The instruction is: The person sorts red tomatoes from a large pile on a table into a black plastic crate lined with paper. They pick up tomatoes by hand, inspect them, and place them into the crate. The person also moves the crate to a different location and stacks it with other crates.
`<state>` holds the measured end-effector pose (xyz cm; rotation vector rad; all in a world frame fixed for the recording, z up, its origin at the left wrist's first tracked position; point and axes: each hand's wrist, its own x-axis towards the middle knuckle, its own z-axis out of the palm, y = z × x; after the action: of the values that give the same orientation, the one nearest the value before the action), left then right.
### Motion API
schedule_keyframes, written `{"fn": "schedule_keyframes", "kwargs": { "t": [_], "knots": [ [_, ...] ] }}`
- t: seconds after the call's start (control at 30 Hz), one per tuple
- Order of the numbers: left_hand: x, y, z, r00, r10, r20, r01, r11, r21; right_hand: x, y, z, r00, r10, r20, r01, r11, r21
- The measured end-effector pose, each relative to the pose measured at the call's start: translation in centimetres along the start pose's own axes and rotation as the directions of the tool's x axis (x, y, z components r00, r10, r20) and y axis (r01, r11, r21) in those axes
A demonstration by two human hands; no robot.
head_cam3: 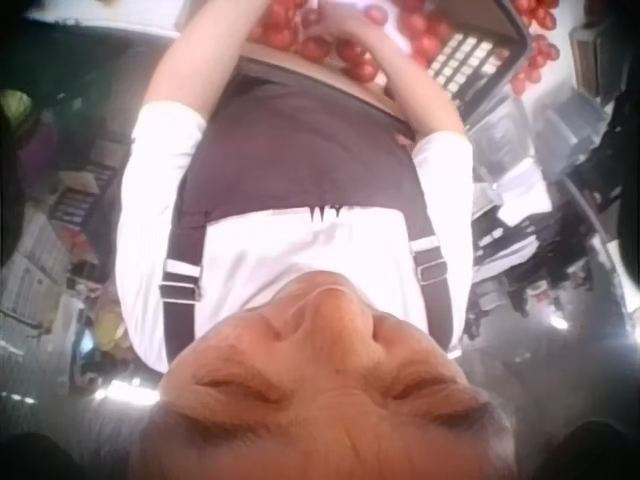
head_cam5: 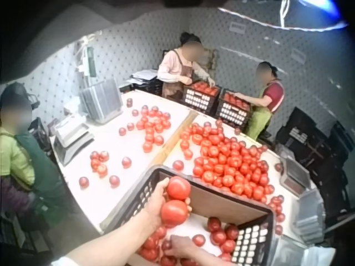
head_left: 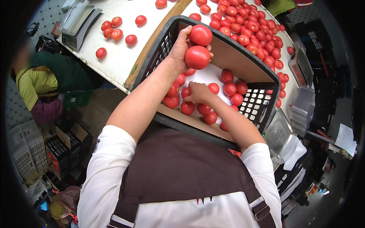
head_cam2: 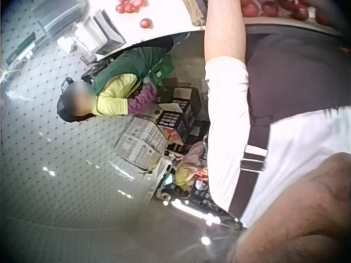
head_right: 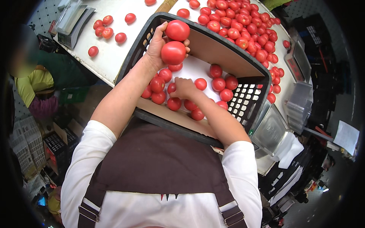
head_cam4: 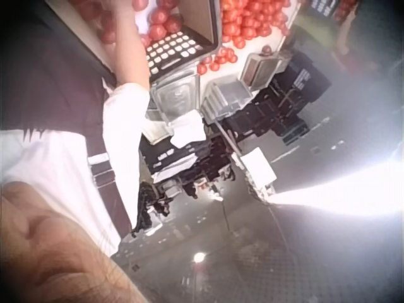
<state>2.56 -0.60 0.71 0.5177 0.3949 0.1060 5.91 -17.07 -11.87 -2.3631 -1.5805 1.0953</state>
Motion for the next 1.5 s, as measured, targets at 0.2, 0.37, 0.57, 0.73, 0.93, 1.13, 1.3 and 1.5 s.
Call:
{"fn": "schedule_keyframes", "kwargs": {
  "t": [0.2,0.37,0.57,0.73,0.93,1.13,1.3,1.5],
  "knots": [
    [0.1,-0.2,-0.1,1.000,0.014,0.023,-0.014,1.000,0.003,-1.9,1.2,-1.5,0.843,-0.177,-0.508,0.017,0.953,-0.303],
    [0.0,-0.1,-0.2,1.000,-0.007,0.012,0.007,1.000,0.021,0.5,-3.4,1.8,0.781,-0.375,-0.500,0.425,0.905,-0.017],
    [-0.1,0.1,-0.3,1.000,0.001,-0.004,-0.001,1.000,0.022,0.9,-5.6,2.1,0.935,-0.238,-0.263,0.259,0.965,0.049],
    [0.0,-0.1,-0.1,1.000,-0.003,-0.002,0.003,1.000,0.012,-2.3,-2.6,-2.0,0.982,-0.059,-0.180,0.056,0.998,-0.021],
    [0.0,-0.3,-0.1,1.000,-0.003,-0.015,0.003,1.000,0.019,-2.8,-1.7,1.2,0.864,-0.423,-0.272,0.206,0.791,-0.576],
    [-0.1,-0.3,0.0,1.000,0.020,-0.012,-0.019,0.998,0.057,-2.5,-5.7,5.6,0.919,-0.373,-0.126,0.305,0.876,-0.374],
    [0.0,-0.1,-0.3,1.000,0.005,-0.022,-0.004,0.999,0.044,-0.9,-5.6,7.7,0.920,-0.363,-0.149,0.194,0.752,-0.630],
    [0.2,-0.1,-0.4,1.000,-0.008,-0.020,0.008,1.000,0.015,0.1,-3.1,7.5,0.859,-0.499,-0.116,0.388,0.782,-0.488]
  ]
}}
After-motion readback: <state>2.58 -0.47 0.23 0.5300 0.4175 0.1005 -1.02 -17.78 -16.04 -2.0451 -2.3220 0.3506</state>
